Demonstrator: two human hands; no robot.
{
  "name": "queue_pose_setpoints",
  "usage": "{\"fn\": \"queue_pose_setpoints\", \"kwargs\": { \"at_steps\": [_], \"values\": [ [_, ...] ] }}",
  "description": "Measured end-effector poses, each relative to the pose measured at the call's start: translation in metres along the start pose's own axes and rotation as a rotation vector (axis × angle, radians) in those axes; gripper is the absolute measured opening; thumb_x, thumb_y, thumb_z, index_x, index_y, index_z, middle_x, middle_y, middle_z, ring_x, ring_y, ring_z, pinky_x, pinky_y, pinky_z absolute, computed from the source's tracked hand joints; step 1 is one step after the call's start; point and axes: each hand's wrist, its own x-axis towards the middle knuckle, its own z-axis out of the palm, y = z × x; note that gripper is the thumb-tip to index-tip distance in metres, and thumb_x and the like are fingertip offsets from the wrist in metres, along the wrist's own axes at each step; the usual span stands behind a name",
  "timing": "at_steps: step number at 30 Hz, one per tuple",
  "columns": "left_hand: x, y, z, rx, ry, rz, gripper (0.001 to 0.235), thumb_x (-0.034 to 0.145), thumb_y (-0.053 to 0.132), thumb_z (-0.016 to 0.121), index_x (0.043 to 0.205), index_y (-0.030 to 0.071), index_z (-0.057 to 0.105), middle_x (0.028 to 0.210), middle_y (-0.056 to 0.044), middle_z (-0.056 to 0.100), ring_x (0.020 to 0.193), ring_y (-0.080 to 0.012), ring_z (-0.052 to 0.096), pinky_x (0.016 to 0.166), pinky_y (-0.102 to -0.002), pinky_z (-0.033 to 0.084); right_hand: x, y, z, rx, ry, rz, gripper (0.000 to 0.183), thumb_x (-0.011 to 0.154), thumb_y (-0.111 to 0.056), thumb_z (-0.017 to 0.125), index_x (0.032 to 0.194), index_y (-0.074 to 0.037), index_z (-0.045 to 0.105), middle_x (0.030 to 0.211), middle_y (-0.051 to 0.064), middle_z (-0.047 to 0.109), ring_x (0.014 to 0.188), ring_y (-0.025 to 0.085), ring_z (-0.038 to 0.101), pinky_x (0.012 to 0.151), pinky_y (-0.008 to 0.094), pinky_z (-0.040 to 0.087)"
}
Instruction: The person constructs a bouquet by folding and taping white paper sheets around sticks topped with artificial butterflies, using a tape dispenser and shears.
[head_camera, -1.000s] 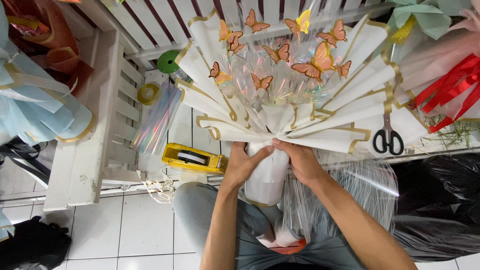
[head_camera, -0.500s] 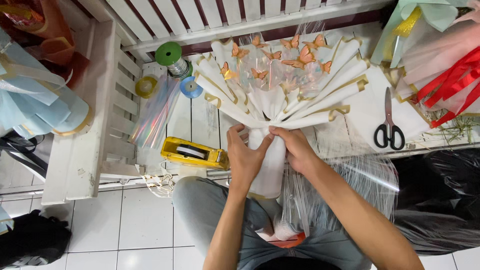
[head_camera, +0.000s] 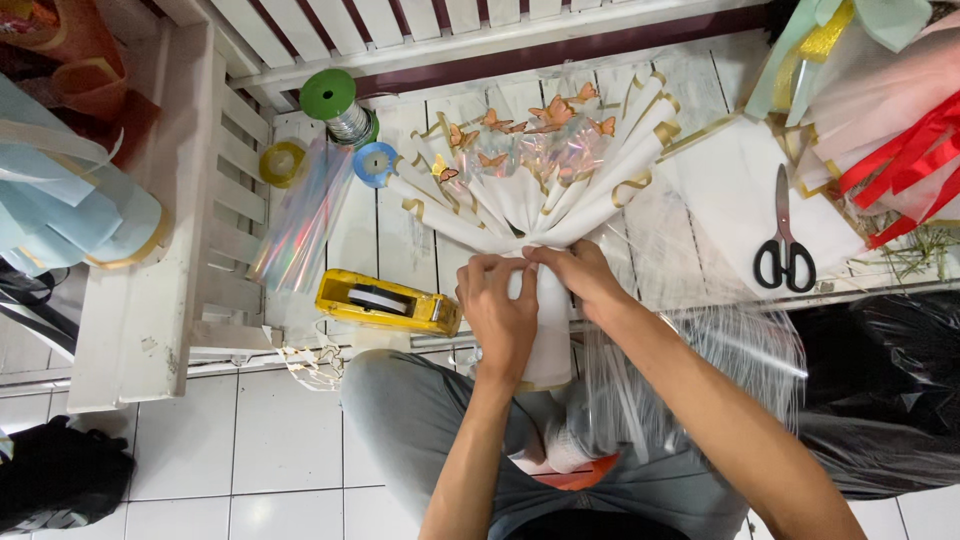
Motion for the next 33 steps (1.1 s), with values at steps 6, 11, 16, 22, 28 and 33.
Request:
{"fn": "queue_pose_setpoints", "kwargs": {
  "at_steps": [6, 11, 16, 22, 28, 33],
  "values": [
    [-0.001, 0.010, 0.002, 0.154, 0.011, 0.222, 0.005, 0.084, 0.014, 0.080, 0.084, 0.018, 0.078, 0.092, 0.005, 0.071, 0.093, -0.0205, 0.066, 0.077, -0.035, 0.051, 0.000, 0.003, -0.014, -0.028, -0.015, -0.071, 0.067, 0.077, -0.037, 0.086, 0.128, 0.003, 0.068, 0.103, 0.013, 0.071, 0.100, 0.024, 0.068, 0.085, 0.039, 0.057],
    [0.003, 0.017, -0.002, 0.279, 0.022, 0.390, 0.011, 0.084, 0.005, 0.076, 0.088, 0.015, 0.078, 0.097, 0.003, 0.071, 0.093, -0.0242, 0.065, 0.070, -0.034, 0.054, 0.010, 0.022, -0.030, 0.113, 0.049, -0.072, 0.067, 0.085, -0.024, 0.086, 0.137, 0.007, 0.056, 0.105, 0.017, 0.069, 0.090, 0.023, 0.065, 0.071, 0.037, 0.056],
    [0.007, 0.022, -0.003, 0.292, -0.038, 0.395, 0.016, 0.085, 0.005, 0.073, 0.092, 0.018, 0.079, 0.096, 0.007, 0.074, 0.091, -0.0190, 0.063, 0.082, -0.034, 0.050, 0.019, 0.053, -0.037, 0.167, 0.138, -0.133, 0.055, 0.086, -0.025, 0.086, 0.117, 0.003, 0.050, 0.088, 0.010, 0.063, 0.075, 0.017, 0.061, 0.061, 0.027, 0.046],
    [0.008, 0.026, -0.005, 0.296, -0.032, 0.359, 0.017, 0.086, 0.003, 0.071, 0.090, 0.017, 0.080, 0.093, 0.006, 0.076, 0.089, -0.0186, 0.063, 0.082, -0.035, 0.049, -0.046, 0.039, -0.031, -0.128, 0.303, -0.627, 0.020, 0.103, -0.020, 0.068, 0.104, -0.003, 0.056, 0.081, 0.006, 0.051, 0.068, 0.018, 0.050, 0.061, 0.027, 0.040],
    [-0.041, -0.046, 0.048, 0.134, -0.367, 0.110, 0.026, 0.089, 0.024, 0.074, 0.068, 0.021, 0.059, 0.107, -0.004, 0.052, 0.106, -0.0145, 0.056, 0.102, -0.032, 0.032, -0.072, -0.042, 0.023, -0.572, -0.337, -1.069, 0.019, 0.098, -0.014, 0.062, 0.109, 0.001, 0.068, 0.080, 0.012, 0.061, 0.064, 0.020, 0.060, 0.057, 0.031, 0.048],
    [-0.050, -0.062, 0.042, 0.159, -0.334, 0.128, 0.026, 0.088, 0.023, 0.074, 0.066, 0.021, 0.059, 0.102, -0.003, 0.051, 0.101, -0.0158, 0.054, 0.097, -0.032, 0.031, -0.038, -0.070, 0.076, -1.046, -0.826, -0.634, 0.039, 0.096, -0.026, 0.064, 0.120, 0.004, 0.069, 0.114, 0.031, 0.066, 0.102, 0.050, 0.070, 0.085, 0.060, 0.056]
  ]
}}
